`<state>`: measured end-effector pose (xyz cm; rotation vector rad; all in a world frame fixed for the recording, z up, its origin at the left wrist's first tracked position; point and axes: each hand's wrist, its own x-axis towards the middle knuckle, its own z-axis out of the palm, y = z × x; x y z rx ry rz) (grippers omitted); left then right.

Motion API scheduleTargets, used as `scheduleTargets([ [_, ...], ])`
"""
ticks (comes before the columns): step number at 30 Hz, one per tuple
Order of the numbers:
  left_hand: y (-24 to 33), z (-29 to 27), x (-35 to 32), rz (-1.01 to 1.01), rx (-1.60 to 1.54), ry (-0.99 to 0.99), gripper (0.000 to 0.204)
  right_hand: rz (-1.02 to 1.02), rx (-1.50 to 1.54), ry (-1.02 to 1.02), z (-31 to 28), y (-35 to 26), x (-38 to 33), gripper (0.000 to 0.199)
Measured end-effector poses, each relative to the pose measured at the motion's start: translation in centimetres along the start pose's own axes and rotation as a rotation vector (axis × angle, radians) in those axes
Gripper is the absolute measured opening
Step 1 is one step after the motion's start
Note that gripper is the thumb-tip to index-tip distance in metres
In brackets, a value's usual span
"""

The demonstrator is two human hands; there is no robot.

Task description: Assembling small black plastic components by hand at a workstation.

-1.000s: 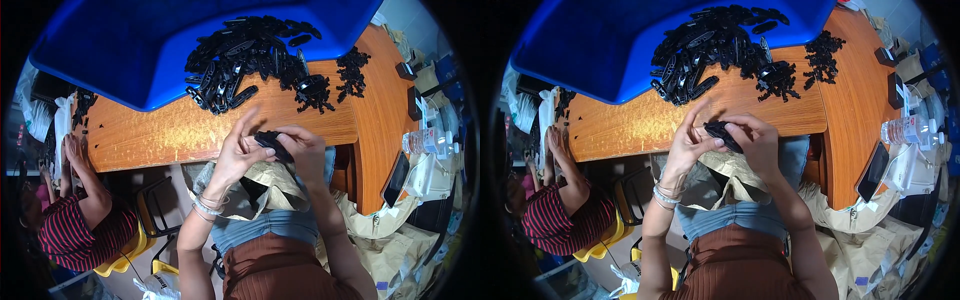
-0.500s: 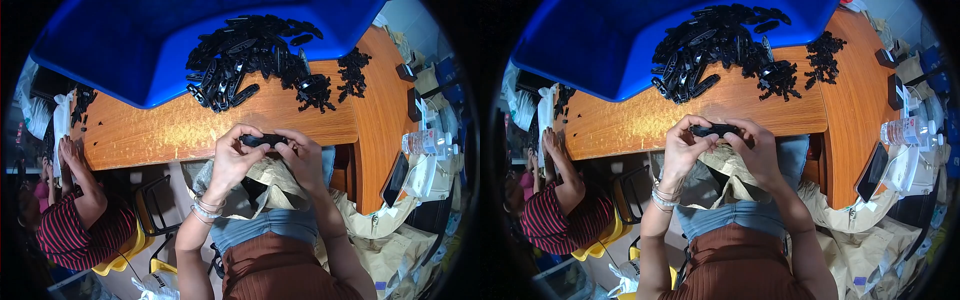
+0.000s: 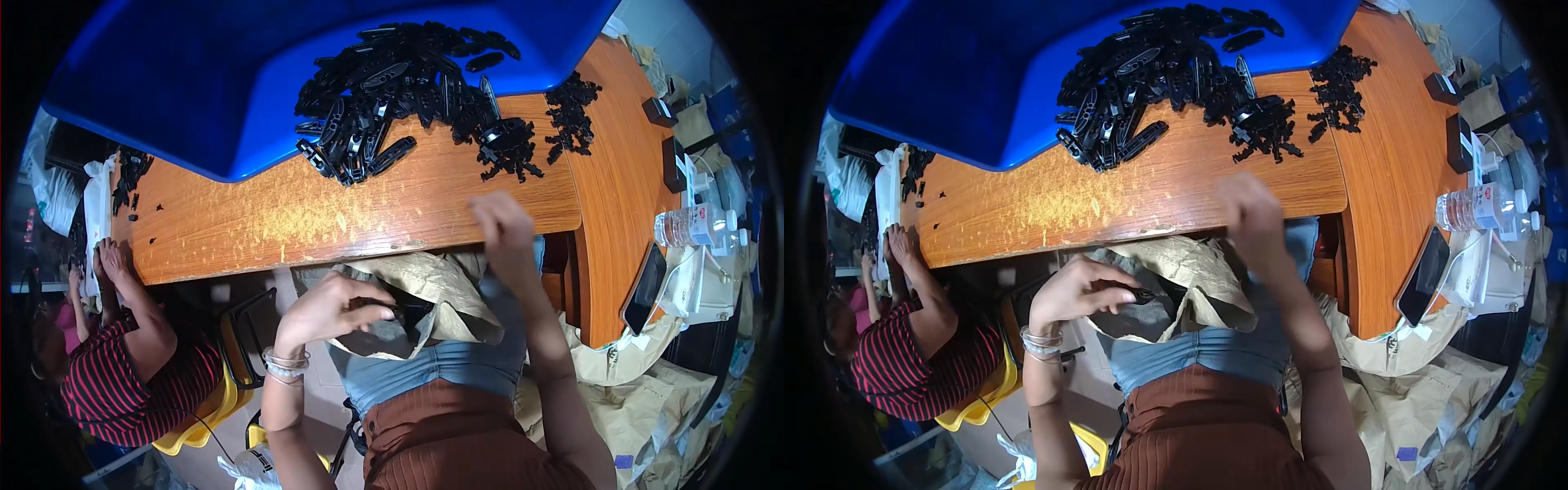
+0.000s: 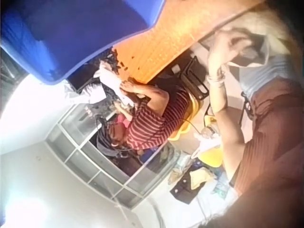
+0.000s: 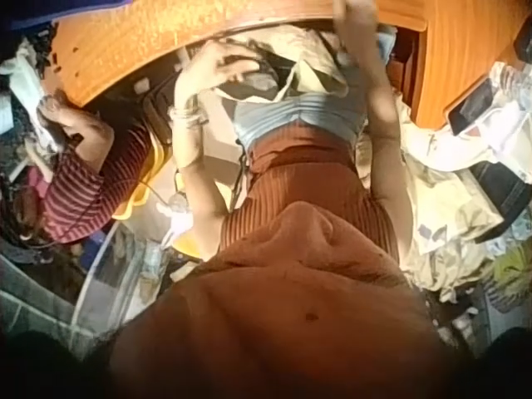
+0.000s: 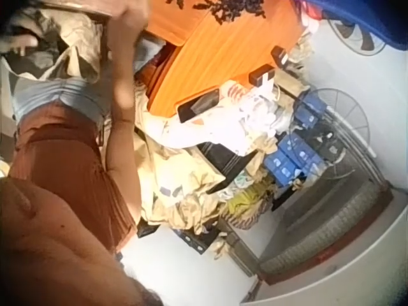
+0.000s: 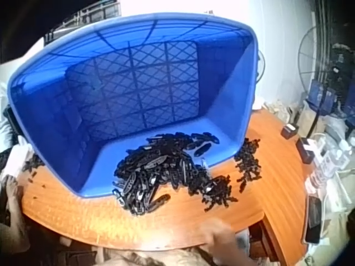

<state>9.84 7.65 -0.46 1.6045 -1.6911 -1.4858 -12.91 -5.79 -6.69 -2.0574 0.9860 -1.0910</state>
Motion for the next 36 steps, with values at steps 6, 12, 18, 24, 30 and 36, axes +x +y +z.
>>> scheduleTargets([
  [6,-0.4,0.0,5.9,0.224,0.334,0.614,0.012,-0.151,-0.487,0.121,-0.6,3.6,3.4,0.010],
  [12,0.2,-1.7,12.4,0.141,0.777,0.837,0.034,-0.223,-0.226,0.143,0.7,2.4,2.5,0.013],
  [18,1.4,0.0,11.0,0.264,-0.042,0.666,0.029,0.364,0.671,0.078,0.5,-0.5,1.2,0.012],
  [24,1.8,1.7,7.9,0.355,-0.417,0.453,0.034,0.209,0.827,0.004,0.1,-2.3,0.7,0.016],
  [30,2.2,2.1,6.4,0.237,-0.592,0.358,0.024,0.191,0.578,-0.093,0.3,-4.0,0.7,0.010],
  [36,2.3,2.5,6.1,0.250,-0.726,0.411,0.023,-0.052,0.138,-0.002,0.2,-3.7,0.3,0.009],
])
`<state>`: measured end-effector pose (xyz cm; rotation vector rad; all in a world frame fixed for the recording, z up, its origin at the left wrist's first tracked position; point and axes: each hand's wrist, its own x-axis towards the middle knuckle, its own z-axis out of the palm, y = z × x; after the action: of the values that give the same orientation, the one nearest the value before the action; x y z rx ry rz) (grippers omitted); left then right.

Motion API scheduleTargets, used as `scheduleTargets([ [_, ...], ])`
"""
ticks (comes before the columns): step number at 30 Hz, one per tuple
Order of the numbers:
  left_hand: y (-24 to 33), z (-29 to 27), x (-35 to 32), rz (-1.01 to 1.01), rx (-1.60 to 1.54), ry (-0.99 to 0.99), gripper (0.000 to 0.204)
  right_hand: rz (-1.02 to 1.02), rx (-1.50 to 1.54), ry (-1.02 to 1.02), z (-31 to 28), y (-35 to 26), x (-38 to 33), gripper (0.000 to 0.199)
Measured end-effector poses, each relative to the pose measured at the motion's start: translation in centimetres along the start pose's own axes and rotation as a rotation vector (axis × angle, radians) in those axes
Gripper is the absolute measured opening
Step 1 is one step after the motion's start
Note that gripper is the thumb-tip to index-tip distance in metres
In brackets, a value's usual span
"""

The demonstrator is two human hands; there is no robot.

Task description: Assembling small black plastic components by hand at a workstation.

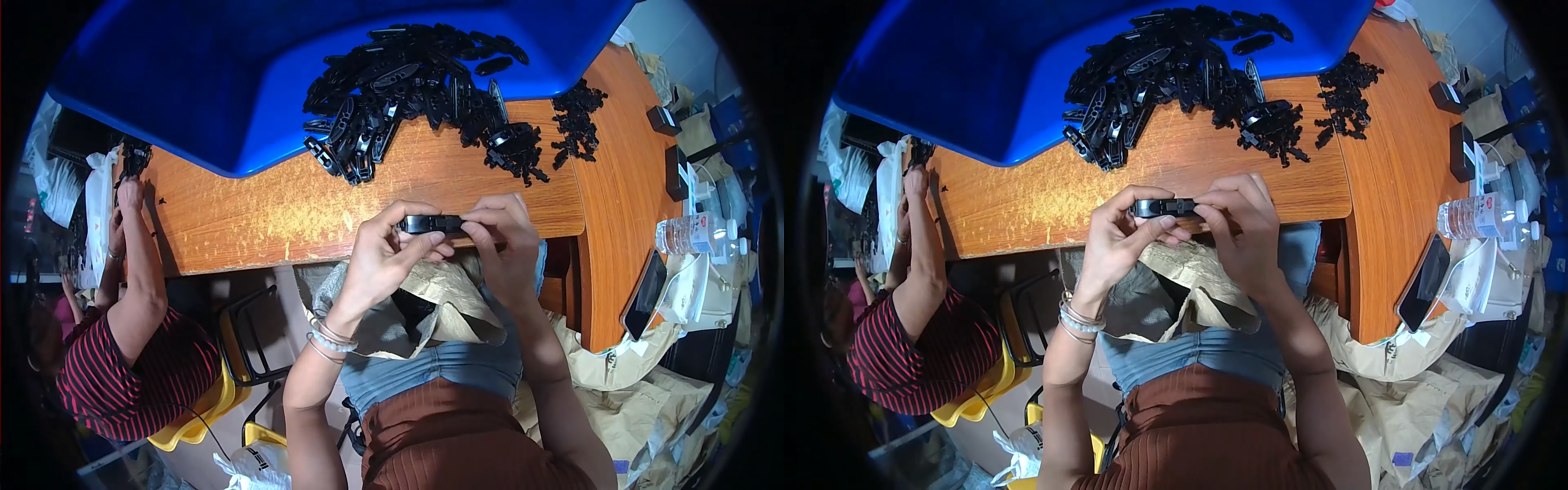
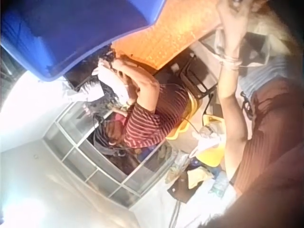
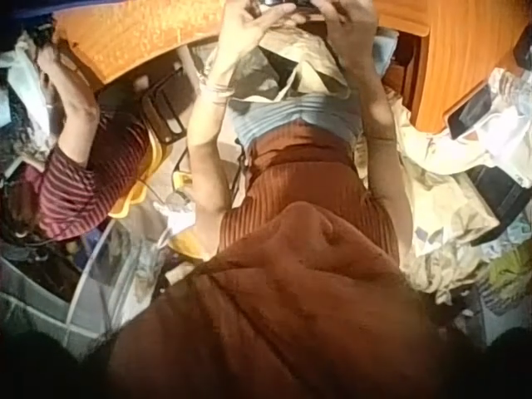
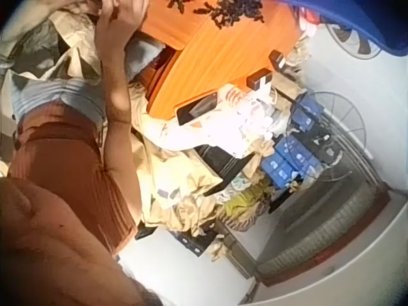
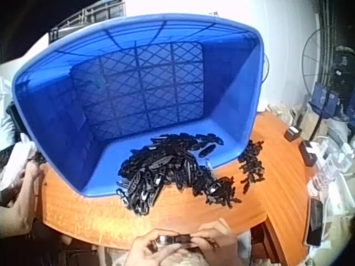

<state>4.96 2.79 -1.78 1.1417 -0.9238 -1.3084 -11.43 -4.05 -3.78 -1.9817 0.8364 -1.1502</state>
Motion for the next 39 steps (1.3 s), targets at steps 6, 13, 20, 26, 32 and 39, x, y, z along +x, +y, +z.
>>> scheduleTargets([
  [6,0.2,0.4,-0.1,0.041,0.034,0.033,0.024,-0.083,-0.002,0.011,0.3,0.0,-0.5,0.011],
  [13,0.3,0.4,-0.5,-0.042,0.024,0.027,0.023,0.099,0.174,0.001,0.6,-0.2,-0.8,0.008],
  [20,0.8,0.2,-0.5,0.003,0.134,0.072,0.020,0.134,0.159,-0.047,0.3,-1.2,0.0,0.019],
  [26,0.5,0.0,-1.4,0.006,0.175,0.095,0.016,0.448,0.485,-0.219,0.9,0.6,-1.8,0.026],
  [32,1.5,-3.3,-4.3,-0.056,0.475,-0.160,0.017,0.376,0.298,-0.447,0.2,-0.4,-1.4,0.016],
  [39,1.8,-2.6,-2.8,0.048,1.032,-0.420,0.012,-0.166,-0.507,0.222,-2.0,5.8,3.1,0.010],
])
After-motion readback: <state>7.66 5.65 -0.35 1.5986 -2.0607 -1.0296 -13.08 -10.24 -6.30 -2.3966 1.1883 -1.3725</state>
